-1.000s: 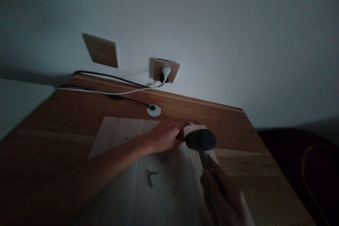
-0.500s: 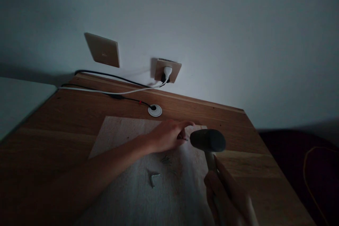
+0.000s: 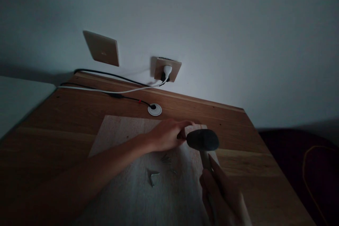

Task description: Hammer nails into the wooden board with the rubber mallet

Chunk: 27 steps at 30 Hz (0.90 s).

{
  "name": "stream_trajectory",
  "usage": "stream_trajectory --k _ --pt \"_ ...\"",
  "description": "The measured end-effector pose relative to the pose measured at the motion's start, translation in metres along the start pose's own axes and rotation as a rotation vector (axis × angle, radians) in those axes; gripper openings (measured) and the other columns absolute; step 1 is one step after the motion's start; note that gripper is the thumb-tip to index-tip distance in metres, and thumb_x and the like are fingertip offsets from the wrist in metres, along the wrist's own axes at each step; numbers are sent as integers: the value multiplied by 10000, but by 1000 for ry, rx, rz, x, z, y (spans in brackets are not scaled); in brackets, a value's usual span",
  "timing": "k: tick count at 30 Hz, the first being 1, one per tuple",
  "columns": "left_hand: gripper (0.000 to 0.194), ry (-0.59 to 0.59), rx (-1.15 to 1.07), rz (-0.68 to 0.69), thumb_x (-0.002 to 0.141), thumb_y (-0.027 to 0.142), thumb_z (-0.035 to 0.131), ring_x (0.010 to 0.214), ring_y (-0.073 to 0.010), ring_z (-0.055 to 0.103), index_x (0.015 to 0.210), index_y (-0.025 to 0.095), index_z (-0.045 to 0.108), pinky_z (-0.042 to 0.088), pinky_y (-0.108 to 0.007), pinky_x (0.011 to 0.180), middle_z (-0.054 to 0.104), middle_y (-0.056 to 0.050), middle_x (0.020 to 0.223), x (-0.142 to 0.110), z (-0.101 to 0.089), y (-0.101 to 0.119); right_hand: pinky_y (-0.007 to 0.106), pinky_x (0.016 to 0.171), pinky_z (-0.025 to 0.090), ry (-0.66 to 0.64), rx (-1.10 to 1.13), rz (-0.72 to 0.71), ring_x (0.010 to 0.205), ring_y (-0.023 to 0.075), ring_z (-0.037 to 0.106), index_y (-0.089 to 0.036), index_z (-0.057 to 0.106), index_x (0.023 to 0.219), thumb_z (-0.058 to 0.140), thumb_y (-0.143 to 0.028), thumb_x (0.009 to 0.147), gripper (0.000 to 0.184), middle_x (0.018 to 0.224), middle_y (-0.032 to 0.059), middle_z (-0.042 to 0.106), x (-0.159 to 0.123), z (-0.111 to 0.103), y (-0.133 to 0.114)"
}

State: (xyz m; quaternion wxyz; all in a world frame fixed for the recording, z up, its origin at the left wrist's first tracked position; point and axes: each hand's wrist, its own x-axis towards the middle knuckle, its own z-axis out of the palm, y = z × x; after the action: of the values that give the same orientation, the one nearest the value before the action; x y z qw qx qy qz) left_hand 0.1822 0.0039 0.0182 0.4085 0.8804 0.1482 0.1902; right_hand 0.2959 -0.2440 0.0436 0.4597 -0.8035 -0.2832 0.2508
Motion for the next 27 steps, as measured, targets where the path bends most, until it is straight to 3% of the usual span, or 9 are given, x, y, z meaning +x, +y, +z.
stream_trajectory --k 4,9,13,17,20,24,27 --pt "598 4 43 -16 878 104 687 830 -216 754 1439 307 647 516 -304 765 817 -6 926 1 0 1 304 539 651 -40 42 50 844 292 817 -305 850 1181 844 -569 832 438 1004 118 841 3 2 1" --pt "613 11 44 -8 867 83 685 852 -213 761 1442 294 647 517 -302 777 822 -15 956 1 1 0 299 555 653 -48 2 -24 811 265 801 -288 854 1137 853 -570 823 422 1047 123 837 1 2 -5" --pt "607 8 -20 36 844 50 676 807 -162 740 1407 276 653 509 -262 775 808 30 924 -1 3 -5 267 476 607 -44 -28 14 587 193 726 -238 775 1369 796 -590 901 586 776 50 774 -6 5 -15" --pt "611 25 -28 54 844 52 673 832 -157 741 1405 293 646 513 -268 820 807 46 935 -1 3 -7 243 414 549 -48 -8 62 450 144 621 -174 654 1538 712 -590 980 698 651 -7 679 -9 10 -20" --pt "628 21 -9 45 868 57 662 827 -177 752 1442 308 627 515 -289 819 808 37 908 0 2 -4 259 451 585 -105 -19 27 527 179 689 -210 701 1491 685 -607 987 641 683 22 715 -5 10 -17" --pt "628 19 21 8 894 99 691 819 -197 757 1486 288 598 521 -296 790 808 9 893 0 2 -2 319 564 666 -112 -33 -64 778 274 811 -266 812 1309 728 -654 924 553 940 122 826 -2 2 -5" --pt "636 26 30 6 900 108 703 838 -192 757 1500 282 585 521 -286 794 815 -1 927 -1 1 -2 348 655 701 -71 -43 -76 909 317 829 -288 833 1257 804 -655 852 547 1095 147 838 -3 -3 3"
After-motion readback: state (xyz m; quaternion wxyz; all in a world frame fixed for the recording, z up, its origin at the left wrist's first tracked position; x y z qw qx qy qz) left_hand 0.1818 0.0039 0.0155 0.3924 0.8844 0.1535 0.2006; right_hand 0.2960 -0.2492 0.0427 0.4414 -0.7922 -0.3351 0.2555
